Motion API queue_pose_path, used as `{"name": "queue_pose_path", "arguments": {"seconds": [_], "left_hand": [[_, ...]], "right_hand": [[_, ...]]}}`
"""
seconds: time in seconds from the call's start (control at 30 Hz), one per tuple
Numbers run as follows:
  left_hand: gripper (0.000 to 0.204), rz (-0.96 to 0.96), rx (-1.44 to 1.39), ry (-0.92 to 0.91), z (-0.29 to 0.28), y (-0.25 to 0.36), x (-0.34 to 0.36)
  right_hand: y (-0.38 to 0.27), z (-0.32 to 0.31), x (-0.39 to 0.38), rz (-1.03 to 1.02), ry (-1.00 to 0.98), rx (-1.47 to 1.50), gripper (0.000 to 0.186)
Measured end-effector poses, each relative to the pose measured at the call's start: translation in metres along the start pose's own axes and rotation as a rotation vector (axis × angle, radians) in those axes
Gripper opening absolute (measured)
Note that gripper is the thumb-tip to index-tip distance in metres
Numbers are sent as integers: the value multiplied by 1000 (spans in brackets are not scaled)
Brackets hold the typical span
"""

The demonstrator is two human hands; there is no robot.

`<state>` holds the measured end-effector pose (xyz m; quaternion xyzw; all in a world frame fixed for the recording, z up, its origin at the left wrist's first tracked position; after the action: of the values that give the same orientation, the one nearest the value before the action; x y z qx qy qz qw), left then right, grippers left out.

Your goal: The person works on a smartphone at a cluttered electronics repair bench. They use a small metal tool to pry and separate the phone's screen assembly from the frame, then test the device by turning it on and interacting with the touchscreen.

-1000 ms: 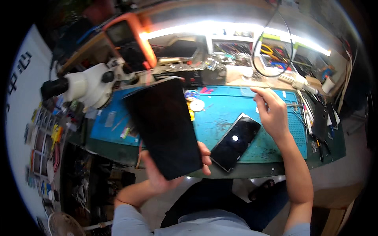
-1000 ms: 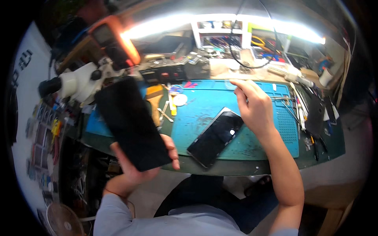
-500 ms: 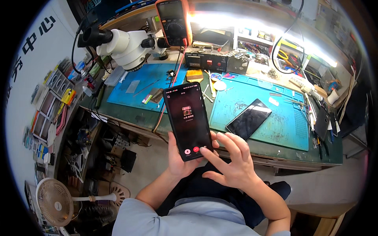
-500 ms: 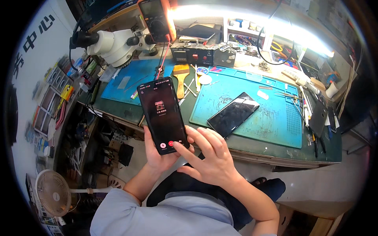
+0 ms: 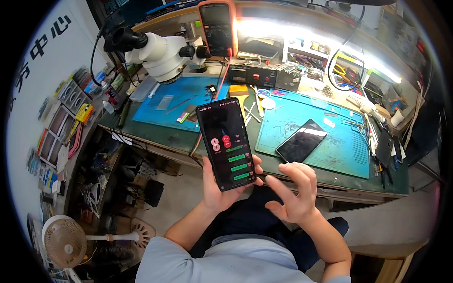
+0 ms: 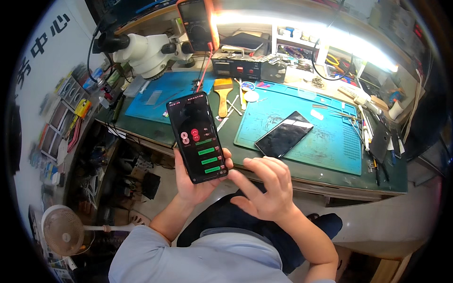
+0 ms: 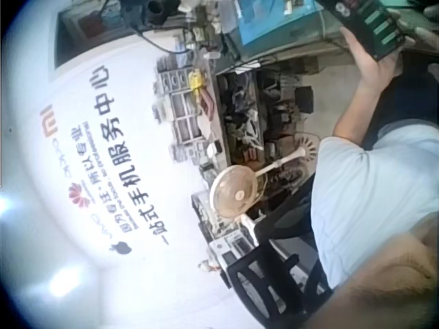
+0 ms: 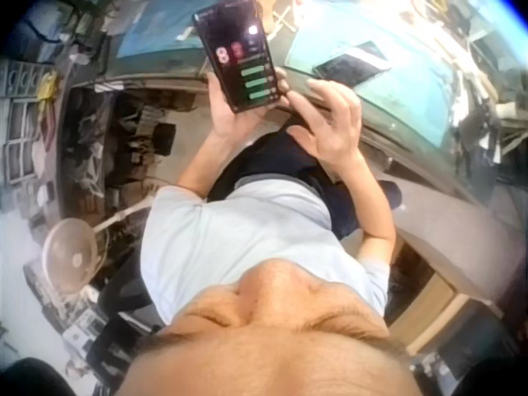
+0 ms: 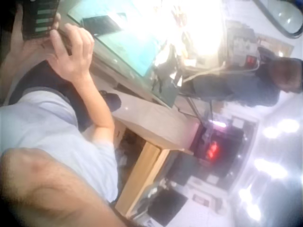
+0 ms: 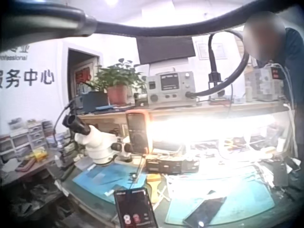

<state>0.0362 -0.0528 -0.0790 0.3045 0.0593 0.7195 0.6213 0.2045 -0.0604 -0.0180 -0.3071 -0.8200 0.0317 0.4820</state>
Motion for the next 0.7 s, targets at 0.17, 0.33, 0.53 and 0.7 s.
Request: {"name": "queue_pose_path", "arguments": {"seconds": [0.17, 0.33, 0.53, 0.7], "left_hand": [[94, 87, 50, 1, -21, 30, -3], [93, 317, 442, 63, -43, 96, -13], [85, 408, 468, 260, -94, 150, -44], [73, 409, 426, 212, -108, 179, -54]], "right_hand": [[13, -4, 4, 51, -11, -86, 45], [24, -6, 0, 117, -4, -107, 45], [39, -8, -11, 168, -2, -156, 43], [44, -10, -24, 224, -1, -185, 43]]}}
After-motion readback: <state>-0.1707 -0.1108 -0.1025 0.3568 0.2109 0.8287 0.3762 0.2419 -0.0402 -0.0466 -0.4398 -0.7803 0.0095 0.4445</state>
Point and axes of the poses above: each hand's wrist, its own x-axis towards the middle knuckle, its own z-axis out of the palm, y = z × x, the point moved 6 cm from there along x, towards the middle knuckle, and after that the axes turned 14 degrees about z, right-handed, at the moved point
